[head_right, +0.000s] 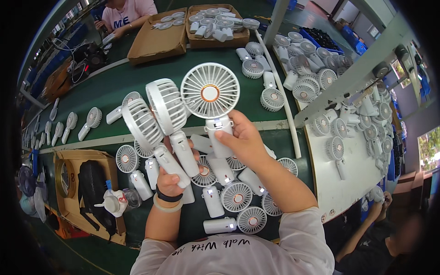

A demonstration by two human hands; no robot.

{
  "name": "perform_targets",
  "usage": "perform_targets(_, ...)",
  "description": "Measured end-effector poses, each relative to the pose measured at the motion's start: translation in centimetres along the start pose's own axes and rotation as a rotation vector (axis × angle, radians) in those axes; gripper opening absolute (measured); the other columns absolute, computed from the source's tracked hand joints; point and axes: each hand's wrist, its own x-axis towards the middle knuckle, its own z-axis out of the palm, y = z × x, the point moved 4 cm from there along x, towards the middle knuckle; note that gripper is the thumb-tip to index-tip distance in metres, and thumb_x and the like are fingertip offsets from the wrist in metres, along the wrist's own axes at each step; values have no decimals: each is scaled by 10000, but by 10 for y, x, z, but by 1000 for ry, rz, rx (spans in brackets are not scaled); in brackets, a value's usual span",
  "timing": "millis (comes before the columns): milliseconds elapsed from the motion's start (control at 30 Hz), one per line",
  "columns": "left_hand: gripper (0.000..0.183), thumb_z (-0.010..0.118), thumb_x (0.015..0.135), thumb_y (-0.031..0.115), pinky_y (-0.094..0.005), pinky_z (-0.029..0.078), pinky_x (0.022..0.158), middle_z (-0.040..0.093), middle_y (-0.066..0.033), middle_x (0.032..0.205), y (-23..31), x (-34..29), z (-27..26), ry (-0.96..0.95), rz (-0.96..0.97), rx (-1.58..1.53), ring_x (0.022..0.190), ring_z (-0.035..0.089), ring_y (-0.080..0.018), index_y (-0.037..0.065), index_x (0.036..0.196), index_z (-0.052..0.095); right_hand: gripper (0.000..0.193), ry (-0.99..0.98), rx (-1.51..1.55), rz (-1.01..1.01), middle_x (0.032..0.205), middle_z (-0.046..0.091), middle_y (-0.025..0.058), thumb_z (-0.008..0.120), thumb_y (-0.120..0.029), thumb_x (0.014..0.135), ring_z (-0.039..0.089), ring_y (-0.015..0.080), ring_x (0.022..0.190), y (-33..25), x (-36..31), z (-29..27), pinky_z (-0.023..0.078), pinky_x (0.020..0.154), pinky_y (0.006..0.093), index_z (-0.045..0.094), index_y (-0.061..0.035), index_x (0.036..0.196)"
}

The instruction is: The person assembles white handheld fans by attaching the fan head to the handle base. They repeatedly pick up components from a green workbench, align the parts, and snap them together. The person then places the assembled units into a cardboard box.

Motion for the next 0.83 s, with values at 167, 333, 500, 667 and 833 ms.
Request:
perform_targets(167, 862, 709, 644, 67, -473, 511, 845, 430, -161, 1232, -2, 2, 3, -16, 22, -77, 1098, 512, -296, 82, 1376, 256, 476, 0, -6, -10, 1139, 547, 92, 557, 39, 816, 551, 143, 1037, 0, 2, 3, 447, 897, 295, 387, 18, 1259)
perform_targets(333, 833, 707, 647, 59, -481, 497, 872, 402, -146, 1267, -2, 0, 0, 1, 2, 3, 1144, 475, -285, 82, 1359, 275, 469, 21, -46, 5, 1140, 545, 85, 563, 35, 813, 547, 125, 1022, 1, 2, 6, 448, 879, 282, 390, 23, 1250)
perform_targets(500, 867, 705, 640, 38, -491, 474, 910, 357, -139, 1324, -6, 0, 1, -10, -17, 31, 1222, 397, -288, 94, 1377, 251, 467, 23, -55, -19, 1129, 550, 84, 567, 28, 814, 550, 122, 1010, 3, 3, 8, 450, 867, 278, 392, 25, 1246)
perform_targets(667, 903, 704, 624, 43, -527, 436, 944, 229, -168, 1439, -8, 2, 6, -53, -33, 33, 1332, 225, -353, 143, 1394, 243, 465, 34, -59, -52, 1122, 552, 89, 569, 15, 819, 556, 126, 994, 5, -1, 15, 461, 849, 280, 392, 27, 1248)
perform_targets(833, 930, 688, 657, 76, -592, 366, 974, 168, -117, 1479, -10, -3, 8, -130, -60, 53, 1358, 168, -354, 170, 1425, 174, 493, 44, -142, -113, 1134, 551, 97, 583, -11, 827, 558, 129, 995, -1, -11, 22, 464, 848, 286, 373, 11, 1272)
